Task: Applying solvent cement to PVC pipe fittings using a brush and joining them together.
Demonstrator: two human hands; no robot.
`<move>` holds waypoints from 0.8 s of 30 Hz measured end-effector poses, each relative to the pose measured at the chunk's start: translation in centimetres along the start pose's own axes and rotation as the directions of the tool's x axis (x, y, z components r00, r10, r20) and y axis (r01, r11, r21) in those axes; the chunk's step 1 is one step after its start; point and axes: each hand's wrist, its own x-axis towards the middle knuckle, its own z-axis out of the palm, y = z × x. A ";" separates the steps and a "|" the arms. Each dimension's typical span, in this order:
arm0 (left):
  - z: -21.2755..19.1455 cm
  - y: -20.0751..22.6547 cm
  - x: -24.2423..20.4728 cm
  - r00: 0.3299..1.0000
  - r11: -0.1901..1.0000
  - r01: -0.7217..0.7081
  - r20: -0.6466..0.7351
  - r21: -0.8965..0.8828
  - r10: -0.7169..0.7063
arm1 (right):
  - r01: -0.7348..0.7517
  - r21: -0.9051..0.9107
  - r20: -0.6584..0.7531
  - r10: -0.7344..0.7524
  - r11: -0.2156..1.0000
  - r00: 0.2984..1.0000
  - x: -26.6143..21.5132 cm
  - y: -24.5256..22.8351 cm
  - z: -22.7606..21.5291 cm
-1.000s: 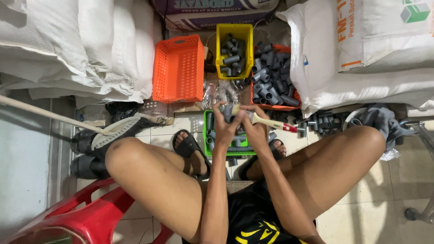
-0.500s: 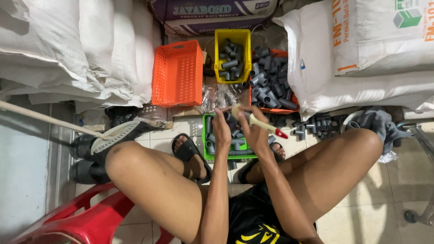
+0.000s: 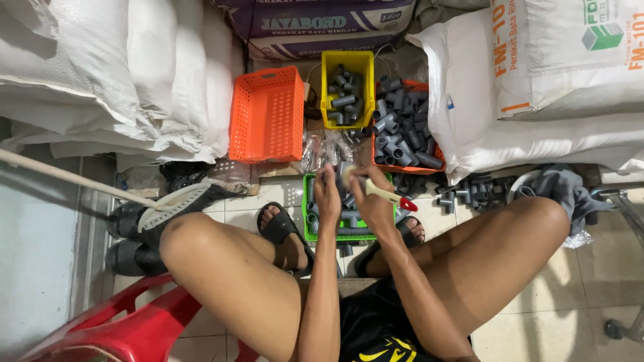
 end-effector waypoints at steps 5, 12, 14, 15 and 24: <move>-0.2 -1.1 0.1 0.998 1.000 0.018 -0.063 0.026 -0.016 | -0.028 0.054 0.166 0.019 0.998 0.986 -0.4 0.5 0.8; 1.0 1.4 -1.3 0.990 0.999 0.012 -0.144 0.033 -0.007 | 0.236 -0.044 -0.103 -0.239 0.971 0.965 2.1 0.3 2.0; 1.7 2.5 -1.2 0.985 0.997 -0.003 -0.171 -0.078 -0.010 | 0.261 -0.059 -0.060 -0.264 0.964 0.963 1.0 1.6 2.7; 1.9 3.0 -1.1 0.980 0.983 -0.020 -0.198 -0.183 -0.017 | 0.283 -0.069 -0.016 -0.285 0.956 0.958 0.5 2.2 3.1; 2.4 1.0 -1.3 0.995 0.991 -0.048 -0.088 -0.126 0.037 | 0.247 -0.025 -0.049 -0.248 0.969 0.967 1.6 -0.8 -0.8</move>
